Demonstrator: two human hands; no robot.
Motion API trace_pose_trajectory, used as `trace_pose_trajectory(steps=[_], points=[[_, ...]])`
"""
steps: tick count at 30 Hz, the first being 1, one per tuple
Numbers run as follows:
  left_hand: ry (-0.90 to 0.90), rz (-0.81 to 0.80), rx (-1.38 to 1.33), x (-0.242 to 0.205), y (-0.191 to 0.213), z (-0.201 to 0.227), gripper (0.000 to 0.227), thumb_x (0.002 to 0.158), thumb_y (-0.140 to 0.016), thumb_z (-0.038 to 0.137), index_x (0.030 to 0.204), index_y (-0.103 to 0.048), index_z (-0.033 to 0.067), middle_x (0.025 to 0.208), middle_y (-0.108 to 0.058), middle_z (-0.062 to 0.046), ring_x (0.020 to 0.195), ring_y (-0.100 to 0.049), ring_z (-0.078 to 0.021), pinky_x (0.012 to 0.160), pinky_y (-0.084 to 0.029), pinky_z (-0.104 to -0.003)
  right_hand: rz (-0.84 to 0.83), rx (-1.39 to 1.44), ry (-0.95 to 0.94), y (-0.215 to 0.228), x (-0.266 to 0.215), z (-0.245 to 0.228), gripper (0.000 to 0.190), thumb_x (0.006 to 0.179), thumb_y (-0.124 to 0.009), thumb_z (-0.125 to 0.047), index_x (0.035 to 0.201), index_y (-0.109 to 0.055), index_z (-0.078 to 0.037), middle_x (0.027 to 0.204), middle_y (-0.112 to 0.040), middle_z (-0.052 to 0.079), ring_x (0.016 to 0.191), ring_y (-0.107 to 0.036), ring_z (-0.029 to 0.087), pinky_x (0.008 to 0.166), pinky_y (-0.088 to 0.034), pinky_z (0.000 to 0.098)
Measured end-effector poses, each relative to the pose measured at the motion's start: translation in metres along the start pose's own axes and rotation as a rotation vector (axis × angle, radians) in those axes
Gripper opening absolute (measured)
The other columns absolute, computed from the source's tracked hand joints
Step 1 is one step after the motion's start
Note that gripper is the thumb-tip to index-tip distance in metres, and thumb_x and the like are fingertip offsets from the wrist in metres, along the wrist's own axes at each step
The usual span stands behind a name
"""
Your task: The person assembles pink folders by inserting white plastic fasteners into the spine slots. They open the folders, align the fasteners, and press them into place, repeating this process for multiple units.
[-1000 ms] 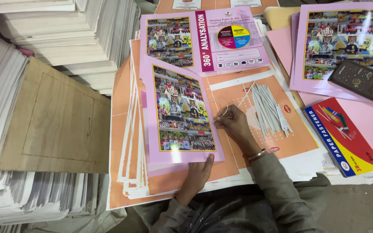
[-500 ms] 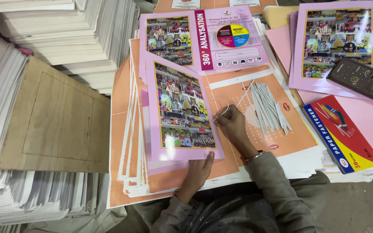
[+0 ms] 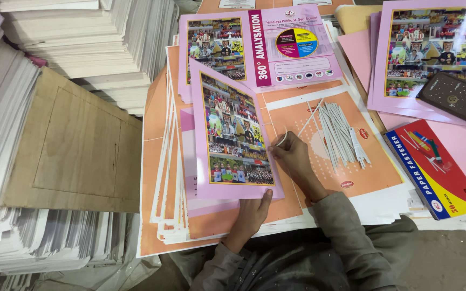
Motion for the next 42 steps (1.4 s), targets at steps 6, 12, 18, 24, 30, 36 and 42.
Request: trace_pose_trajectory(steps=[6, 12, 18, 24, 30, 36, 42], points=[[-0.126, -0.298, 0.27, 0.004, 0.018, 0.007, 0.054, 0.094, -0.066, 0.034, 0.131, -0.056, -0.0053, 0.131, -0.057, -0.029, 0.126, -0.047, -0.0487, 0.106, -0.033, -0.058, -0.121, 0.124, -0.091, 0.009, 0.013, 0.009, 0.005, 0.088, -0.07, 0.008, 0.09, -0.066, 0.008, 0.083, -0.071, 0.013, 0.07, -0.065, 0.016, 0.064, -0.054, 0.0287], [-0.423, -0.08, 0.226, 0.076, 0.035, -0.025, 0.05, 0.084, -0.078, -0.002, 0.128, -0.057, 0.0078, 0.155, -0.042, -0.028, 0.15, -0.038, -0.0525, 0.12, -0.041, -0.049, -0.081, 0.329, -0.288, 0.026, 0.014, -0.002, 0.032, 0.091, -0.06, -0.002, 0.123, -0.057, 0.001, 0.095, -0.069, 0.013, 0.08, -0.074, 0.021, 0.072, -0.064, 0.0354], [-0.097, 0.04, -0.015, 0.123, -0.002, -0.055, 0.053, 0.083, -0.073, 0.0, 0.132, -0.053, 0.0043, 0.122, -0.06, -0.022, 0.108, -0.065, -0.0379, 0.08, -0.058, -0.043, 0.048, 0.123, -0.077, 0.013, 0.005, 0.004, 0.034, 0.1, -0.059, -0.006, 0.131, -0.059, 0.007, 0.097, -0.067, 0.012, 0.075, -0.065, 0.017, 0.065, -0.055, 0.0302], [-0.066, 0.035, -0.317, 0.115, -0.006, -0.054, 0.038, 0.098, -0.058, 0.004, 0.136, -0.055, 0.0048, 0.115, -0.069, -0.017, 0.099, -0.071, -0.035, 0.085, -0.059, -0.038, 0.077, -0.233, -0.047, -0.003, 0.002, 0.011, 0.029, 0.1, -0.062, -0.009, 0.122, -0.068, 0.009, 0.106, -0.061, 0.012, 0.082, -0.064, 0.018, 0.07, -0.055, 0.0318], [-0.188, 0.13, 0.008, 0.115, -0.004, -0.035, 0.049, 0.082, -0.066, -0.003, 0.13, -0.058, 0.0014, 0.118, -0.061, -0.02, 0.093, -0.066, -0.0368, 0.079, -0.057, -0.041, 0.101, -0.422, 0.177, 0.004, -0.013, -0.024, 0.038, 0.098, -0.059, -0.003, 0.135, -0.062, 0.0, 0.129, -0.056, 0.015, 0.105, -0.065, 0.024, 0.085, -0.057, 0.0339], [-0.323, 0.176, 0.186, 0.106, 0.001, -0.009, 0.065, 0.075, -0.067, -0.003, 0.138, -0.053, -0.0041, 0.118, -0.057, -0.022, 0.097, -0.063, -0.0357, 0.086, -0.055, -0.045, -0.355, -0.51, 0.542, 0.023, -0.125, -0.063, 0.102, 0.061, -0.077, 0.005, 0.155, -0.037, 0.003, 0.151, -0.049, 0.029, 0.14, -0.044, 0.049, 0.107, -0.037, 0.0524], [-0.441, 0.229, 0.348, 0.106, 0.019, -0.022, 0.072, 0.072, -0.072, -0.001, 0.14, -0.05, -0.004, 0.131, -0.056, -0.023, 0.117, -0.06, -0.0431, 0.101, -0.054, -0.048, 0.287, 0.143, -0.094, 0.022, -0.128, -0.026, 0.043, 0.112, -0.055, -0.017, 0.123, -0.05, 0.025, 0.103, -0.067, 0.026, 0.095, -0.069, 0.039, 0.088, -0.063, 0.0497]])
Point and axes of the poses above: each hand's wrist, its own x-axis towards the middle knuckle, its own y-axis out of the back of the hand, z = x × y, the point moved 2 cm from there along x, towards the middle knuckle
